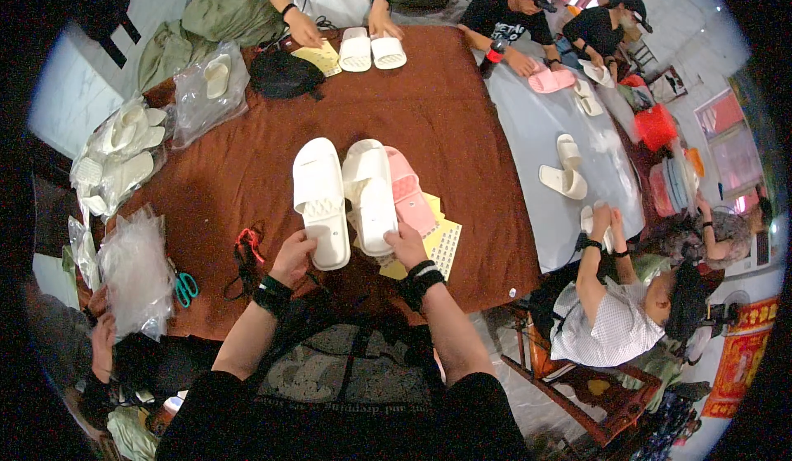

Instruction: Inspecting and sorting various colors and sizes of sandals on a manufacturing table.

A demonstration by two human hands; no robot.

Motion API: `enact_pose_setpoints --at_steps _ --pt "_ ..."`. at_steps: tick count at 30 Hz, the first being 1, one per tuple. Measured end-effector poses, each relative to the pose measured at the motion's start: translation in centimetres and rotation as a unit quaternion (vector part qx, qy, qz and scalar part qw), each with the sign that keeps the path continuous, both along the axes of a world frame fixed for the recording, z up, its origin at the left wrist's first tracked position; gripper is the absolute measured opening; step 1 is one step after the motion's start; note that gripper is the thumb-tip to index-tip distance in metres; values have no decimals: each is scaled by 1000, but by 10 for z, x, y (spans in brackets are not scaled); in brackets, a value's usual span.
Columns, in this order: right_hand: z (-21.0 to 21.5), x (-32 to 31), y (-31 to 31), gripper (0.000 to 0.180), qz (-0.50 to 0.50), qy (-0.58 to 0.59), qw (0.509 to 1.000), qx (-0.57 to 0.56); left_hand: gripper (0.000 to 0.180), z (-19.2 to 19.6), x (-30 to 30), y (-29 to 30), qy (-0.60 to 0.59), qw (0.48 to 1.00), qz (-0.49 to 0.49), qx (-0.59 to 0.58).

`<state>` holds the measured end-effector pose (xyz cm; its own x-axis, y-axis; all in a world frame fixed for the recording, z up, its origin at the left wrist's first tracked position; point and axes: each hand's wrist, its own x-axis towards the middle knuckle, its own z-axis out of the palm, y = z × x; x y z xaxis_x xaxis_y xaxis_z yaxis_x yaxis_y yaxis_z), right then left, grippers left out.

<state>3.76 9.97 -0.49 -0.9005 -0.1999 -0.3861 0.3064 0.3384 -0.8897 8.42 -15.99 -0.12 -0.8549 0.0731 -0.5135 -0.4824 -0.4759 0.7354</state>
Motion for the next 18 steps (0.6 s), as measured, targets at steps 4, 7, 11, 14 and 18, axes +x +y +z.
enact_pose_setpoints --at_steps 4,7,11,14,18 --pt "14 16 1 29 -83 -35 984 -154 37 0 -2 -1 -16 1000 -3 -19" --pt "19 26 4 28 -121 -56 973 -186 40 0 -2 0 -26 999 -8 -21" --pt "8 40 9 29 -175 -93 953 -228 42 -7 -4 4 -10 999 -19 -30" --pt "-4 51 8 30 -193 -123 945 -232 44 -2 -5 12 14 999 -40 -33" --pt "-15 57 14 32 -171 -129 959 -185 40 15 -5 23 19 992 -71 -103"
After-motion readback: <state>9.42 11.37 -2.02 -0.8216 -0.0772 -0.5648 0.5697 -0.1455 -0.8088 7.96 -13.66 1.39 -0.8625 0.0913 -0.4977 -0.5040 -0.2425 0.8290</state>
